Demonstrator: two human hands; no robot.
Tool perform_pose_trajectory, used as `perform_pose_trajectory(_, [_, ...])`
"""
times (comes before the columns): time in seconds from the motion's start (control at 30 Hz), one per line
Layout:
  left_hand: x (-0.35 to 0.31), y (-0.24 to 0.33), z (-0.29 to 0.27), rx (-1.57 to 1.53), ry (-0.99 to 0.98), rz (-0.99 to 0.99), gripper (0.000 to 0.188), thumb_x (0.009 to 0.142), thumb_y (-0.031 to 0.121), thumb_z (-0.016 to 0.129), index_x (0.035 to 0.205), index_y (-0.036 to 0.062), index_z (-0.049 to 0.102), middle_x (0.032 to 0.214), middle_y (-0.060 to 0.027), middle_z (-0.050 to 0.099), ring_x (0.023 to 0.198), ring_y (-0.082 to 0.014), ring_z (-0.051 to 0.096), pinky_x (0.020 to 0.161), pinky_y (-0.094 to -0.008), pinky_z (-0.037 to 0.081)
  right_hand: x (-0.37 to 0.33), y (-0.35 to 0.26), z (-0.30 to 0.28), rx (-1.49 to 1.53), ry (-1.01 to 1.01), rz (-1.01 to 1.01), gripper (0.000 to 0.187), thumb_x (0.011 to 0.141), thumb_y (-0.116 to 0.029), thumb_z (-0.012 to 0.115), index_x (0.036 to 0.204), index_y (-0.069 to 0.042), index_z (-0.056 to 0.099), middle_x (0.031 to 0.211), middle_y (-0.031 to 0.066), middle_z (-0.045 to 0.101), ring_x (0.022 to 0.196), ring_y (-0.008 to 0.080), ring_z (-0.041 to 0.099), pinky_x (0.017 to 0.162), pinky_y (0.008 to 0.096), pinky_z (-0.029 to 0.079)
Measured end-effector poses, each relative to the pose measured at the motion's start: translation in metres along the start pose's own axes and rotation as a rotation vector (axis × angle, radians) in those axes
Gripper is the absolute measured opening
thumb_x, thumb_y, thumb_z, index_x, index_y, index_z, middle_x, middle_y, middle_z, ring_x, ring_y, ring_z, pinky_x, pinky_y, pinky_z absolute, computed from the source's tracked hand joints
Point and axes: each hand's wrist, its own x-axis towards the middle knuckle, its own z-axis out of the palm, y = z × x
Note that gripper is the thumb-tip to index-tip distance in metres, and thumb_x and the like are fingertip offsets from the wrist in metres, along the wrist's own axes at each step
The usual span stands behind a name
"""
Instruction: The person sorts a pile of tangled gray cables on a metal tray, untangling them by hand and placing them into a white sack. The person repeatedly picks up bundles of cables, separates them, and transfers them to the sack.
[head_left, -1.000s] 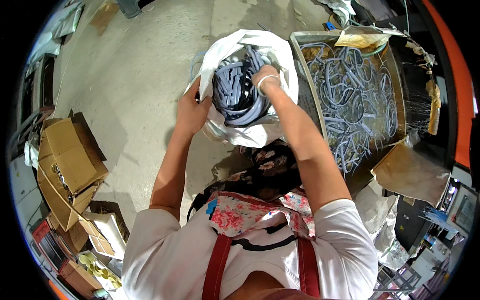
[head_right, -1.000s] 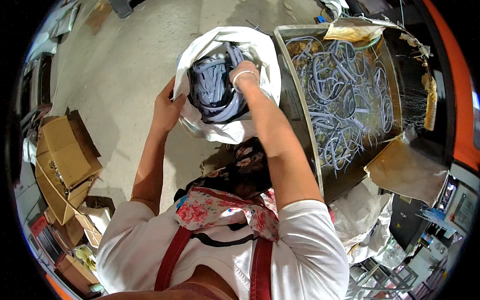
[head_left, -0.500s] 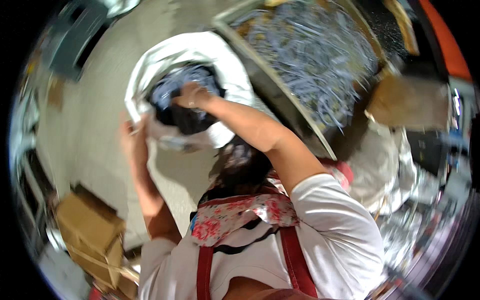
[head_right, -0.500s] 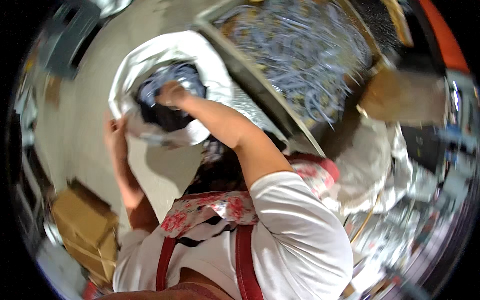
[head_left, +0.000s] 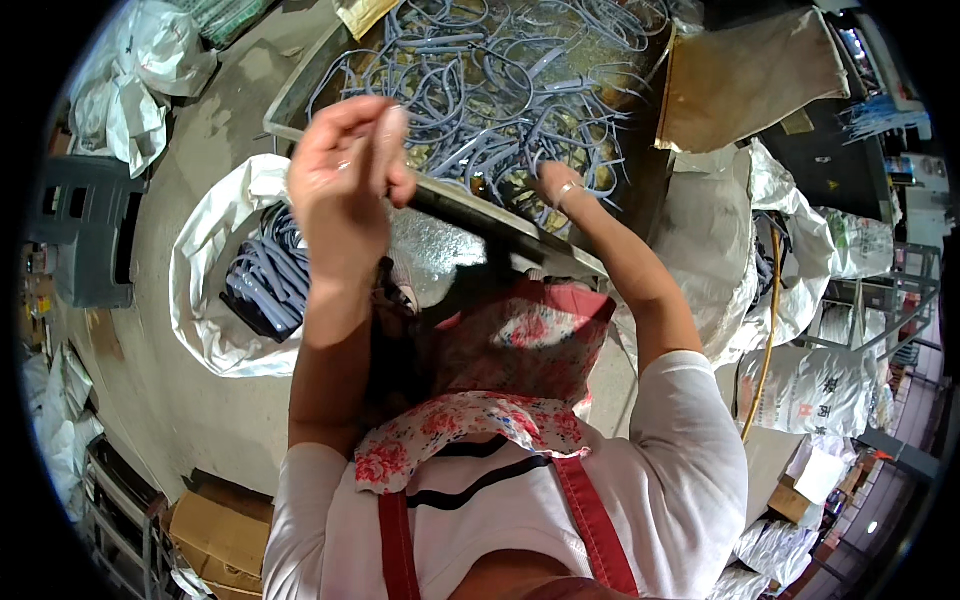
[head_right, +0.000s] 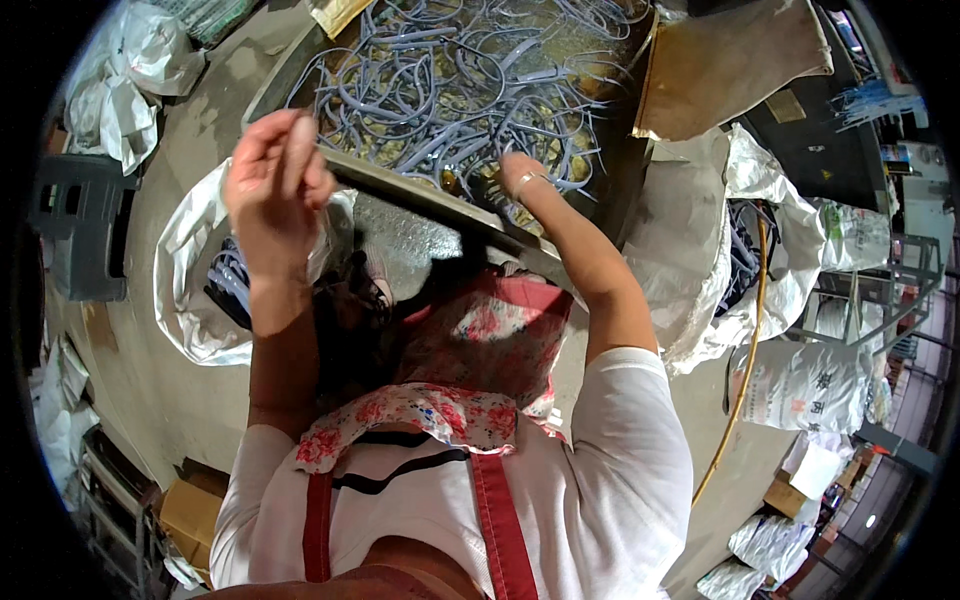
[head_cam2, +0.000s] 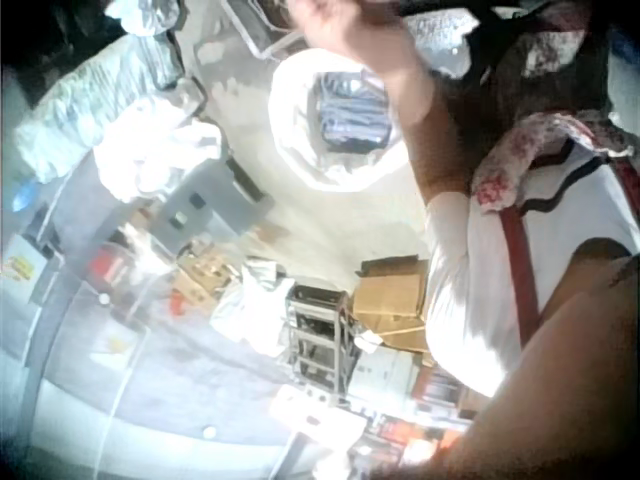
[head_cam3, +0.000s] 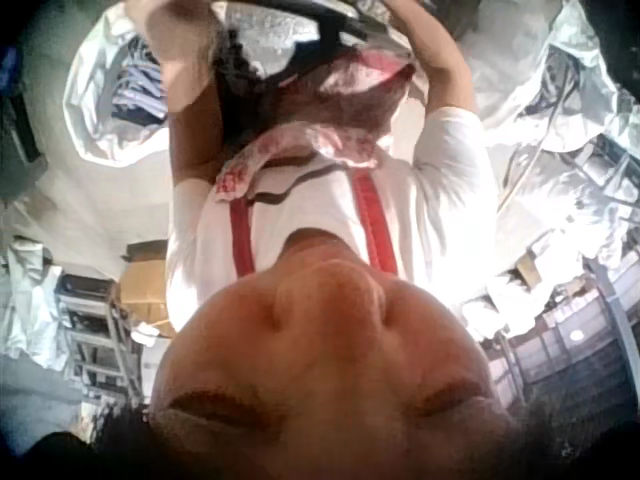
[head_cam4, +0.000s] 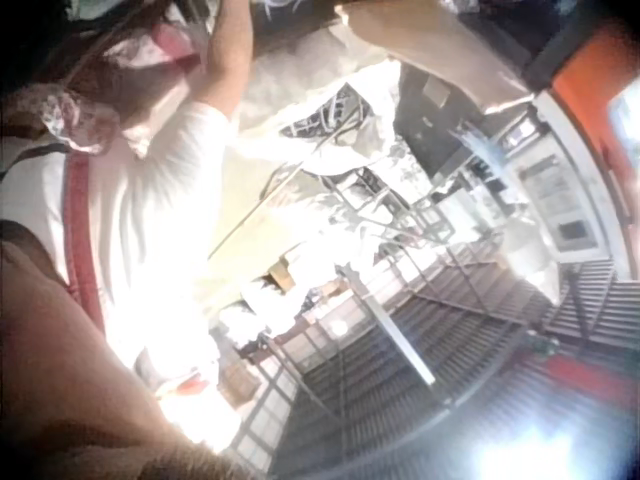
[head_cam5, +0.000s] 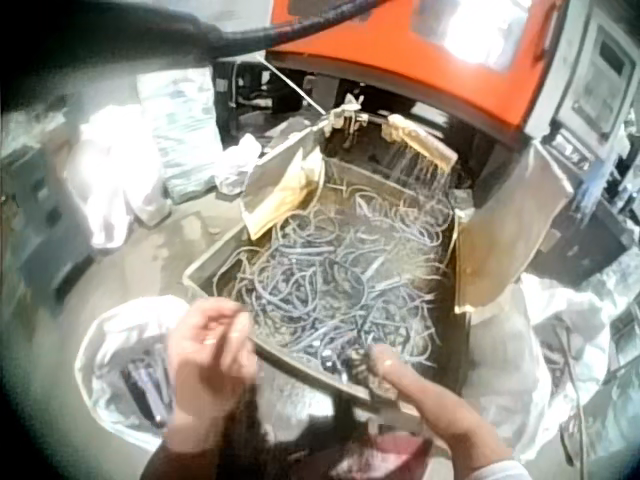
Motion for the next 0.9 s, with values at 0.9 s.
perform_pose_trajectory(0.9, [0.067, -0.209, 0.054, 0.767, -0.605, 0.164, 0.036, 0.076, 0.026, 0.062, 0.106, 0.0061, 0.057, 0.097, -0.0159, 0.059, 0.092, -0.0318, 0.057, 0.078, -0.0385, 0.044, -0.035, -0.004, -0.165, 0.005, 0.310, -0.572, 0.022, 0.076, -0.028, 0.064, 0.091, -0.012, 0.067, 0.085, 0.0093, 0.064, 0.078, 0.0283, 0.060, 0.069, 0.0381, 0.047])
